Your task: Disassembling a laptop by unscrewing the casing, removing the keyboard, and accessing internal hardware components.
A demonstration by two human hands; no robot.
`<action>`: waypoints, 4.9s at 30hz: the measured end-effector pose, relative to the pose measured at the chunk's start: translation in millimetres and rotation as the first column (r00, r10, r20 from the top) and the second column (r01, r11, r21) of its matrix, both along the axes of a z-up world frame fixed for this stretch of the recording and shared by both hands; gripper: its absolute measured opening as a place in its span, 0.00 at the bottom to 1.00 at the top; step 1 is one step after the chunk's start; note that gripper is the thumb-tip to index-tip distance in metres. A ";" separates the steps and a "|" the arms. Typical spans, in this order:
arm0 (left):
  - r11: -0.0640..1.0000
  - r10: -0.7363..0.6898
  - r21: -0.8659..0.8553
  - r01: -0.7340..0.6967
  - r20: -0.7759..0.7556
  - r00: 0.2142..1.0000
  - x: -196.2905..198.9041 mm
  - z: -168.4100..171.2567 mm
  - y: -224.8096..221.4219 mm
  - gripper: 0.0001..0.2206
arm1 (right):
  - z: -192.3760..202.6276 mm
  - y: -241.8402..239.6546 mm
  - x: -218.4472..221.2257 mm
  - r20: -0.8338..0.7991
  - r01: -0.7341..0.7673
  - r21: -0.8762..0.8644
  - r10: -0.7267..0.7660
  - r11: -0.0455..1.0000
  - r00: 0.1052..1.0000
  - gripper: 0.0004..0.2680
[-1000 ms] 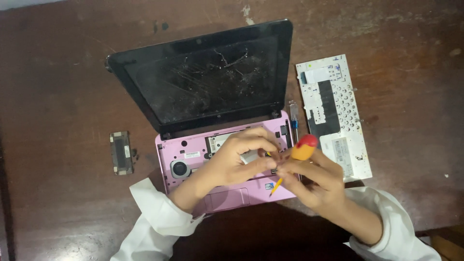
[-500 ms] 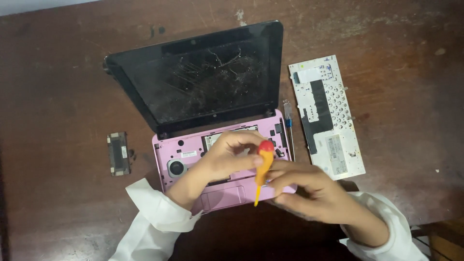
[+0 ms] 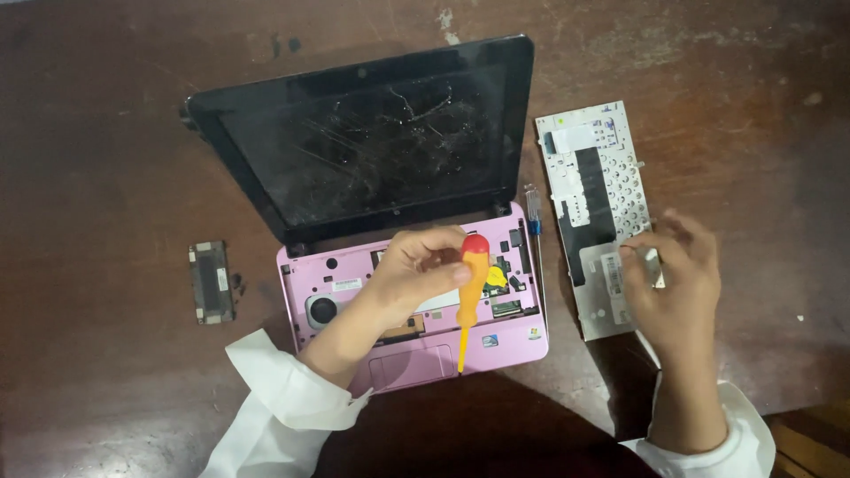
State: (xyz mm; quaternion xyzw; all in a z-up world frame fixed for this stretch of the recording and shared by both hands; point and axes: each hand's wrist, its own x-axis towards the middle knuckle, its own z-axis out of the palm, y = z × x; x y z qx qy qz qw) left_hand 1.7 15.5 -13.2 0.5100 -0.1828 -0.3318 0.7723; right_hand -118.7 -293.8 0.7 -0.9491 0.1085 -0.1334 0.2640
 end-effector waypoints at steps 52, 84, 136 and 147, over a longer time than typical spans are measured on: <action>0.992 0.113 0.038 -0.118 0.112 0.987 5.1 13.6 -0.1 0.08 | -0.3 30.7 -6.5 0.009 -0.197 -0.360 0.215 0.912 0.977 0.06; 0.728 -0.418 0.561 -0.394 0.819 0.393 -26.5 20.9 -25.2 0.27 | 25.4 51.8 7.2 0.536 -0.323 -0.147 0.349 0.935 0.768 0.23; 0.740 -0.388 0.512 -0.436 0.854 0.345 -27.2 12.9 -23.6 0.27 | 61.8 76.1 27.8 0.406 -0.631 0.007 0.574 0.776 0.711 0.14; 0.731 -0.410 0.524 -0.436 0.849 0.333 -30.0 15.4 -23.1 0.25 | 52.0 47.0 38.2 0.407 -0.652 0.100 0.567 0.752 0.716 0.11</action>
